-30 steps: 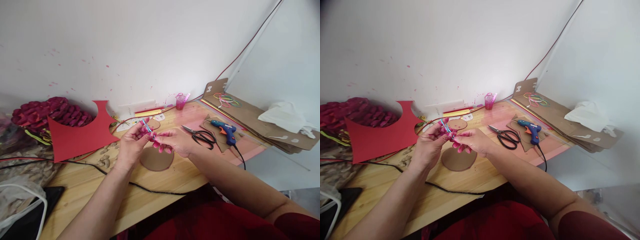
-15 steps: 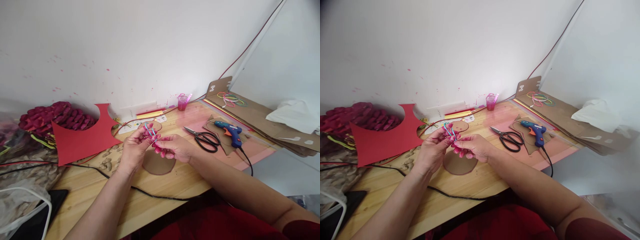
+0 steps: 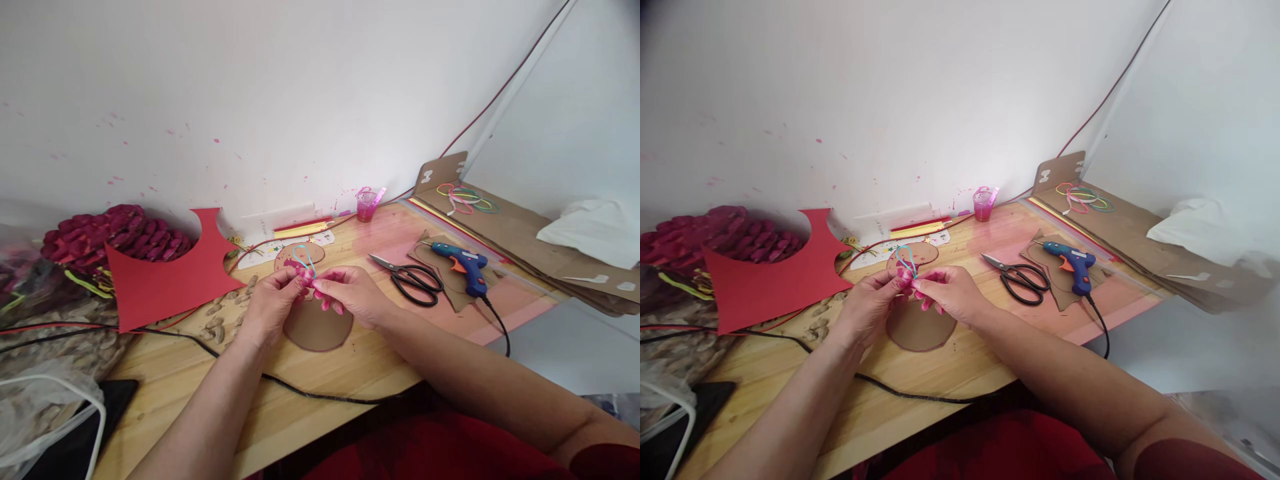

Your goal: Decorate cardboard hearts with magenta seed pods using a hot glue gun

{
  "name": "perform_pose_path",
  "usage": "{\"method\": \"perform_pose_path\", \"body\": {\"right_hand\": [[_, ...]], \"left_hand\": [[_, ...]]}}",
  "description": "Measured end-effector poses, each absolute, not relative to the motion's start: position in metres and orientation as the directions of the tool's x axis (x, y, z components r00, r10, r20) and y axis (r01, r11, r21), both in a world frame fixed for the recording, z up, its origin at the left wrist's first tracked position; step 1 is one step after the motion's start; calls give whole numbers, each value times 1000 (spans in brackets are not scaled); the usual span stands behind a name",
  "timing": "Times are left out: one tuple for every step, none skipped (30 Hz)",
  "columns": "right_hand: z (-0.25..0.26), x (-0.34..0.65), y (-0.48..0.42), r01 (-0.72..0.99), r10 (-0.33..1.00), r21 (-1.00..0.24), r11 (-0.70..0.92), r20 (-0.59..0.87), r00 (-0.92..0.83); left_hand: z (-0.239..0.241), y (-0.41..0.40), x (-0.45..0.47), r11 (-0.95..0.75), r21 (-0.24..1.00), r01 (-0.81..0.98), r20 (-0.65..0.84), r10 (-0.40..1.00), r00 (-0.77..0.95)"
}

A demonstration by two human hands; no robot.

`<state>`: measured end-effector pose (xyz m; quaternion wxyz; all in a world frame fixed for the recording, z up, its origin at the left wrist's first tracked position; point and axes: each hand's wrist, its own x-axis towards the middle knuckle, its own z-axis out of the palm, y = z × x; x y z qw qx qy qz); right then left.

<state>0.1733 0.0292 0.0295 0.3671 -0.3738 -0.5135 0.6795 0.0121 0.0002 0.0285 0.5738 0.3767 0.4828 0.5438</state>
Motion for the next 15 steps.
{"method": "perform_pose_path", "body": {"right_hand": [[29, 173, 29, -97, 884, -976, -194, -131, -449], [28, 173, 29, -79, 883, -979, -186, -131, -451], [28, 173, 29, -63, 882, -982, -178, -131, -452], [27, 173, 29, -45, 881, -984, -173, -134, -453], [27, 172, 29, -24, 881, -985, -169, -139, -453], [26, 172, 29, 0, 880, -986, -164, -147, -452], [26, 172, 28, 27, 880, -987, -156, -151, -450], [26, 171, 28, 53, 882, -989, -141, -150, -446], [26, 171, 28, 77, 886, -990, -121, -142, -442], [27, 171, 28, 95, 887, -990, -102, -134, -441], [27, 171, 27, 102, 887, -990, -95, -131, -443], [28, 171, 27, 98, 880, -989, -108, -141, -454], [29, 172, 28, 82, 864, -986, -142, -164, -475], [29, 173, 28, 56, 842, -979, -194, -195, -503], [30, 174, 29, 26, 815, -967, -252, -227, -533]], "left_hand": [[28, 0, 12, 103, 969, -225, -118, 992, -54], [28, -1, 12, 82, 977, -196, -95, 994, -57], [28, -1, 12, 67, 983, -170, -78, 995, -63], [27, -1, 12, 53, 987, -149, -64, 995, -71], [27, -1, 11, 42, 991, -130, -52, 996, -74], [26, -1, 10, 36, 993, -111, -45, 996, -74], [25, -1, 10, 33, 995, -92, -40, 997, -71], [25, -1, 9, 33, 997, -75, -38, 997, -69], [24, -1, 8, 32, 998, -59, -36, 997, -70], [23, -1, 8, 30, 999, -43, -33, 997, -73], [23, -1, 8, 29, 999, -26, -31, 996, -78], [23, -2, 7, 28, 1000, -12, -29, 996, -82], [24, -2, 7, 29, 1000, -1, -28, 996, -86], [24, -2, 6, 31, 999, 6, -30, 996, -88], [25, -2, 6, 33, 999, 8, -32, 995, -91]]}}
